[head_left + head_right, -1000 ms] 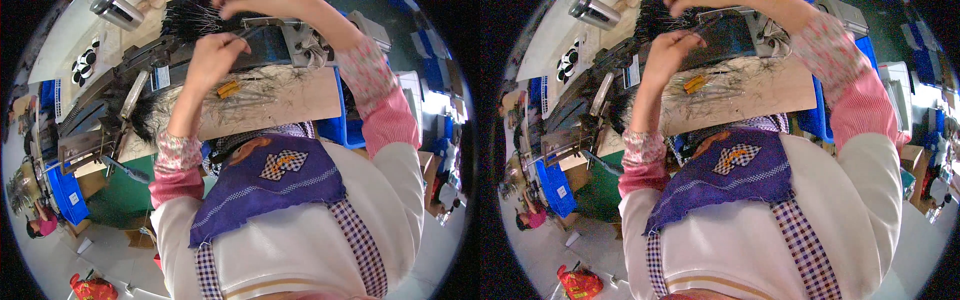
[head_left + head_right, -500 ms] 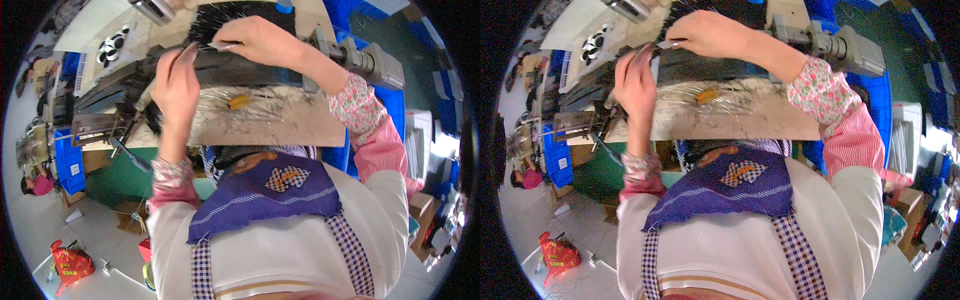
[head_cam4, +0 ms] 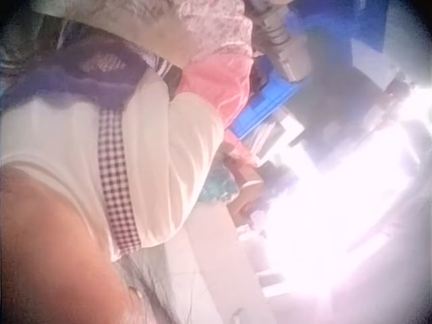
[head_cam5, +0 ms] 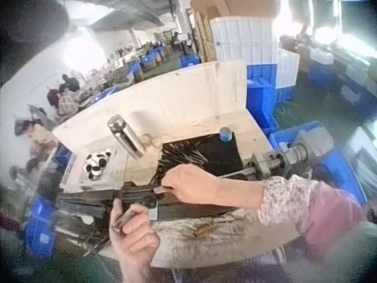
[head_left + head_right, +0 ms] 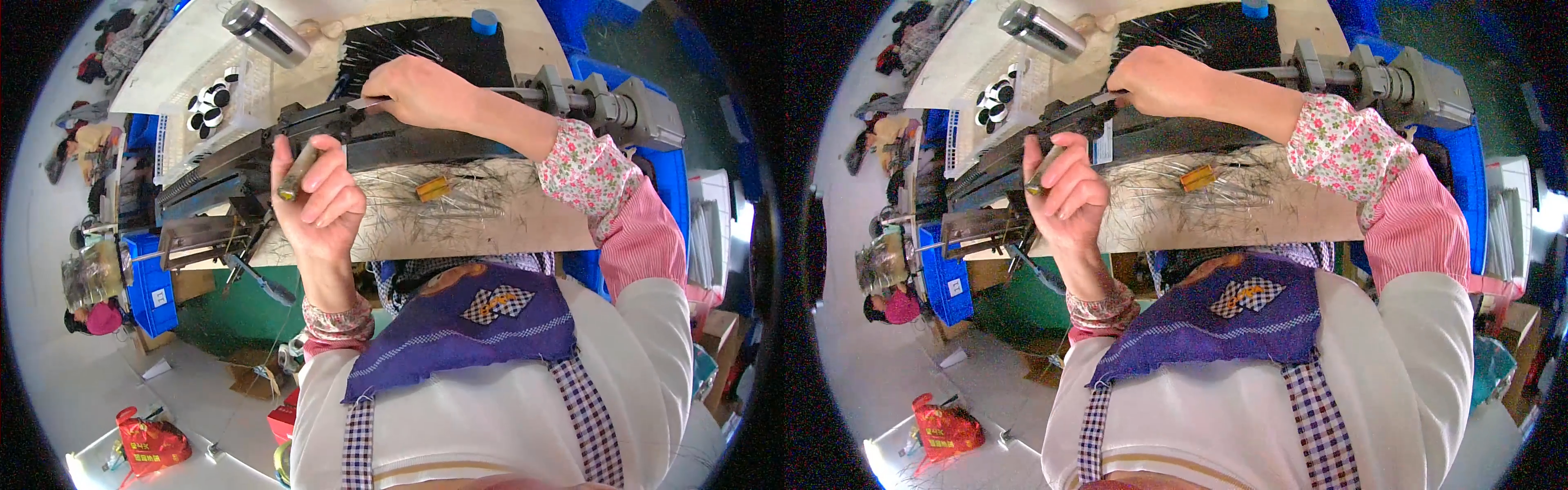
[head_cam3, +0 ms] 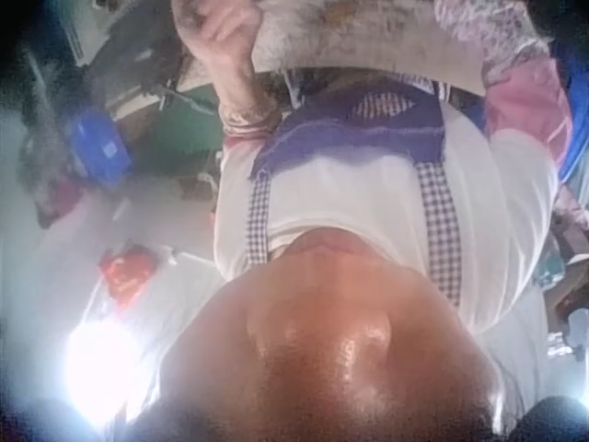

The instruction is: Assembling black hair fibers or lashes into clips using a manual jig and alignment tools.

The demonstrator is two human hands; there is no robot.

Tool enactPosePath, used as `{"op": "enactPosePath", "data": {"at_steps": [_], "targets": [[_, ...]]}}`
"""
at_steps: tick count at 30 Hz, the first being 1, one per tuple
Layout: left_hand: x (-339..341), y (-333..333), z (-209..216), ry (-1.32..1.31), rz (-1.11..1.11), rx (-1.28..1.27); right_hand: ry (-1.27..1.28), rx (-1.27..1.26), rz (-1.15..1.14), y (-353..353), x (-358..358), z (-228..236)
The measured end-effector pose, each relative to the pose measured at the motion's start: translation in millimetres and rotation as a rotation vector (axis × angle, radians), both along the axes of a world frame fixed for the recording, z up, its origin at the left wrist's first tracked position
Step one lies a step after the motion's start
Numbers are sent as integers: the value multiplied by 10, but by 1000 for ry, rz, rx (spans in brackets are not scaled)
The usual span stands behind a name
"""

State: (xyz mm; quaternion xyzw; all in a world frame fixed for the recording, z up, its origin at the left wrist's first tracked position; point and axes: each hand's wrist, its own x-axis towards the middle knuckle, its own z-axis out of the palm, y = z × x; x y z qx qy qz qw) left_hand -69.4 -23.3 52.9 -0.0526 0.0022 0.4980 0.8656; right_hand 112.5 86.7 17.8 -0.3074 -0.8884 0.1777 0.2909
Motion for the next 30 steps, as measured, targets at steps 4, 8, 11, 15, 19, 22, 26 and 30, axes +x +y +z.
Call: {"op": "enactPosePath", "data": {"at_steps": [4,8,11,15,19,22,26,30], "targets": [[-46,30,-16,-122,32,-20,-31,44,-38,56,-29,2],[34,44,-49,-55,64,4,-77,15,-67,42,-49,-38],[387,-88,-467,1770,254,476,-65,-5,-46,44,-78,-40],[208,20,-965,1934,302,533,-32,168,-59,-83,-25,69],[-141,-378,-936,1762,293,280,-112,311,-25,-724,138,-11],[-655,-585,-1227,1624,525,-195,-488,71,-43,-1062,204,-510],[-1030,-516,-1214,1587,669,-439,-673,48,-33,-1085,94,-724],[-1111,-344,-1101,1504,676,-368,-629,-1,-44,-1095,87,-729]]}}
